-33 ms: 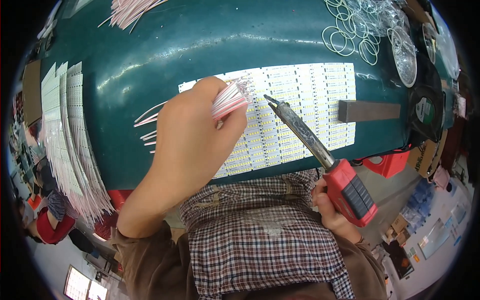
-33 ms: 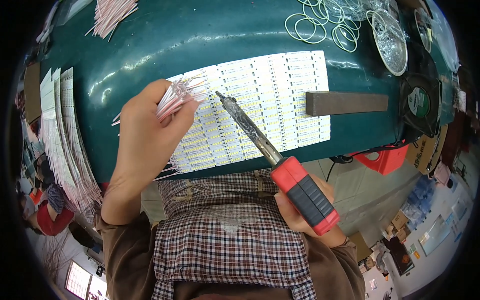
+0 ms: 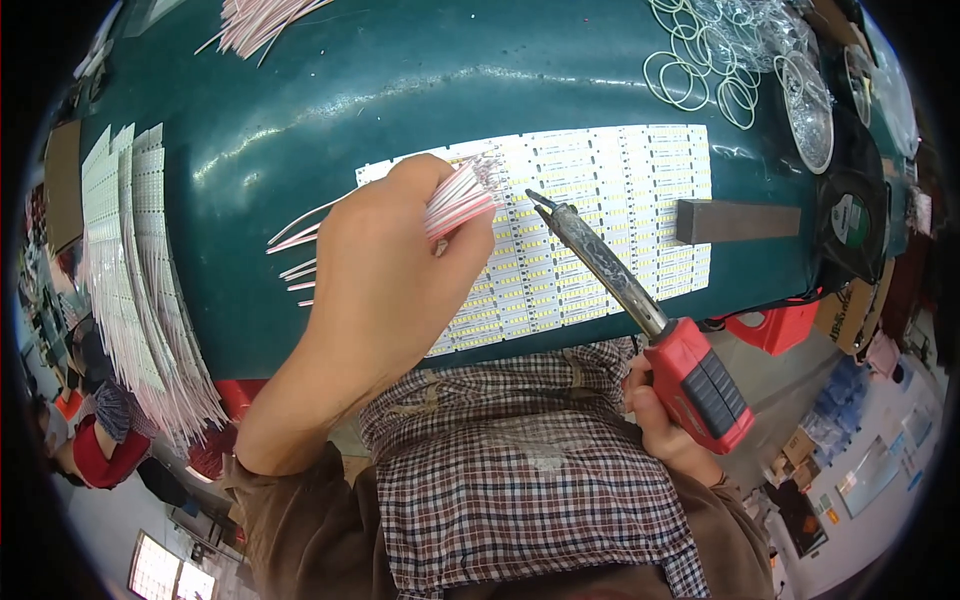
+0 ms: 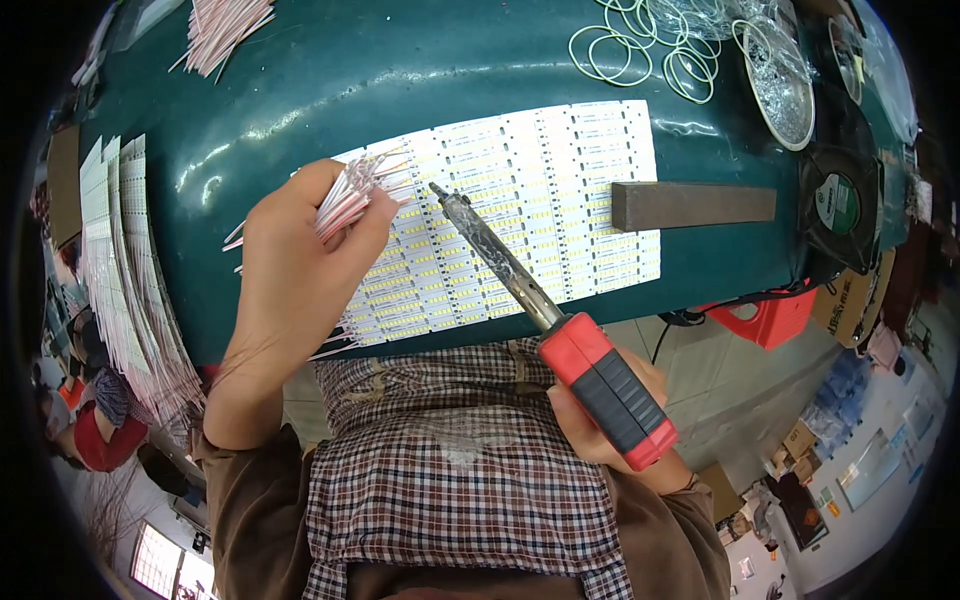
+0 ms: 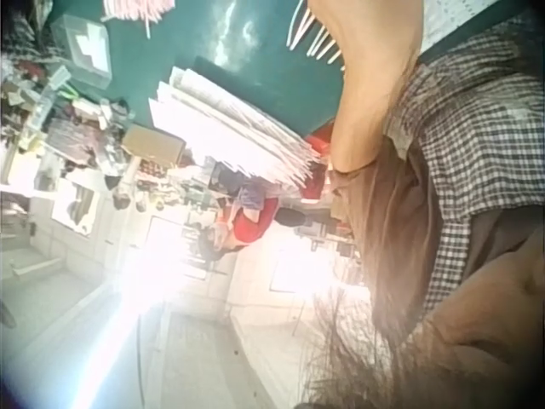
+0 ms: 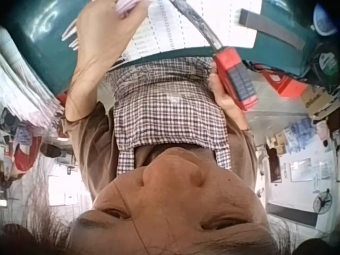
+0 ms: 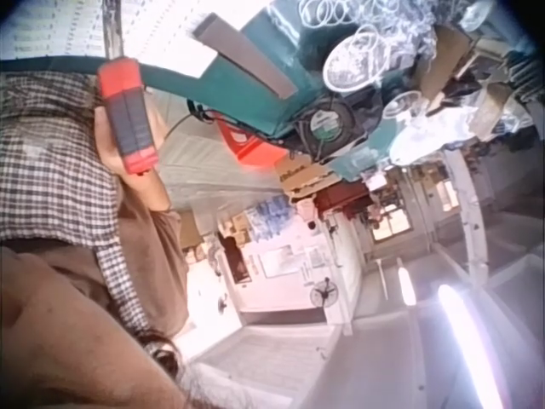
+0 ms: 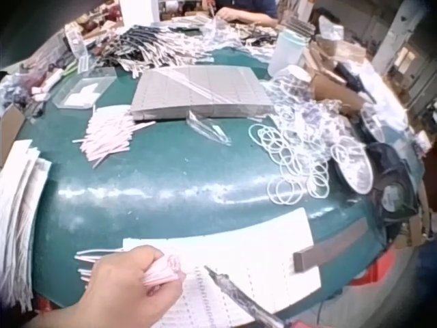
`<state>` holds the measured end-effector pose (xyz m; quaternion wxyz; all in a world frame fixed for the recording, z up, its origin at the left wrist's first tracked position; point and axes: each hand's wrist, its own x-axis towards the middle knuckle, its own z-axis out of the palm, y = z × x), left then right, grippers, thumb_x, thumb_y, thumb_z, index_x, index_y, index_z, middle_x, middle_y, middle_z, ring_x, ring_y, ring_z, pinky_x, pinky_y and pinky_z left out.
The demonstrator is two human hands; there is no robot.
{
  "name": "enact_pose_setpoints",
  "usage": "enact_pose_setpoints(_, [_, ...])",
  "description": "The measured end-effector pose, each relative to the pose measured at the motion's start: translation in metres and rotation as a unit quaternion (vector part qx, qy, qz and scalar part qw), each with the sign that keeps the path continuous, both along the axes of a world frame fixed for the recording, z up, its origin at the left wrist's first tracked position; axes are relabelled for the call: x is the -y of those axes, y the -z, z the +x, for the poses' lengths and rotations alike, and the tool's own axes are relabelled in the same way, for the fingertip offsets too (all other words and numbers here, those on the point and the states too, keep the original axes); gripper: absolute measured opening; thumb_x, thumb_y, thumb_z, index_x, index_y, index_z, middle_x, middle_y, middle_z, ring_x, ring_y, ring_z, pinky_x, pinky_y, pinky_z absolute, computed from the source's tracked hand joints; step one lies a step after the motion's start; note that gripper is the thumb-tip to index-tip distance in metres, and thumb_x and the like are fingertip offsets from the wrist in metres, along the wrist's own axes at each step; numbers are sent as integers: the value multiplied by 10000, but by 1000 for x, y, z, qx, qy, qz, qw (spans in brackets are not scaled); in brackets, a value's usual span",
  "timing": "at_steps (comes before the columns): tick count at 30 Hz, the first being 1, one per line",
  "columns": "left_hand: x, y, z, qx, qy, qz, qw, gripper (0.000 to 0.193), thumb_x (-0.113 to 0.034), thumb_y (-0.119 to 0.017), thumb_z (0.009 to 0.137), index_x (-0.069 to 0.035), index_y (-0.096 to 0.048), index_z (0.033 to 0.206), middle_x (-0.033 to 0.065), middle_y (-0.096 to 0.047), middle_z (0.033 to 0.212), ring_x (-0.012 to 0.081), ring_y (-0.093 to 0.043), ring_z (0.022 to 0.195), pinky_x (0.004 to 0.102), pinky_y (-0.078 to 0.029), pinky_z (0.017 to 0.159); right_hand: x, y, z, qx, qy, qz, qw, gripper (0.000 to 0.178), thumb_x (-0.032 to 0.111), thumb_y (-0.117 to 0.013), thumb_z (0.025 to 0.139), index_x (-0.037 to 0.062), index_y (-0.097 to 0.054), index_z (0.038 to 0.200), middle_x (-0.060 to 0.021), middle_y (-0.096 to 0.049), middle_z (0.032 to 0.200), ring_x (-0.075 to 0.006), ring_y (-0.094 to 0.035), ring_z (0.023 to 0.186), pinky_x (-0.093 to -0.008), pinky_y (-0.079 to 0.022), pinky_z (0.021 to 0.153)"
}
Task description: The person solders wires onto LED strips using a soldering iron and solder wire.
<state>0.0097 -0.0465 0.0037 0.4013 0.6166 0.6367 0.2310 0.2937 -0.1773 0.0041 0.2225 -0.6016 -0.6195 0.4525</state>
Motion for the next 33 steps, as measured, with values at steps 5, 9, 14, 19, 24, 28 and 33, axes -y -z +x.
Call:
enact_pose_setpoints(5, [-2,11,3,-39,17,38,998,190,-139,-721,831,18,-613,830,184,-641,703,358,-637,645,428,-489,605,-6,1,-4,7,-20,33,999,257,94,-764,799,-6,-680,1020,-141,-679,880,-295,-676,698,-346,-547,615])
enact_pose_setpoints(9, [-1,13,4,-42,7,43,998,188,-135,-724,825,19,-615,817,188,-639,704,359,-636,641,429,-490,605,-13,2,-8,4,-38,54,998,260,94,-767,798,-5,-680,1022,-150,-684,894,-303,-689,718,-351,-557,628])
enact_pose_setpoints(14, [-2,12,4,-75,32,59,995,209,-138,-765,852,42,-663,881,144,-652,708,219,-617,588,333,-459,567,-15,3,-9,1,-46,39,998,246,82,-762,801,-2,-684,1019,-149,-689,902,-305,-696,728,-346,-561,635])
enact_pose_setpoints(19, [-1,14,5,-70,25,69,995,203,-138,-764,849,36,-664,882,149,-659,715,228,-629,597,339,-467,570,-16,4,-9,3,-55,28,998,240,80,-758,799,2,-686,1014,-144,-689,899,-302,-695,726,-345,-559,634])
enact_pose_setpoints(24, [-1,13,7,-67,14,55,996,184,-135,-739,811,18,-644,850,184,-665,738,352,-661,667,421,-508,614,-16,3,-8,-1,-54,19,998,242,94,-758,799,4,-688,1013,-143,-687,896,-301,-690,722,-347,-556,629])
enact_pose_setpoints(28, [-1,12,7,-74,19,68,995,196,-131,-742,804,27,-647,870,183,-672,748,349,-665,670,418,-513,619,-9,3,-7,-14,-15,15,1000,236,111,-752,810,5,-688,1011,-141,-682,884,-297,-685,711,-345,-547,614])
enact_pose_setpoints(33, [0,14,7,-81,23,71,994,201,-130,-745,800,29,-647,874,184,-676,756,348,-666,669,418,-516,620,-8,5,-4,2,-39,15,999,222,123,-744,829,7,-688,1009,-137,-680,876,-292,-682,700,-342,-543,608])
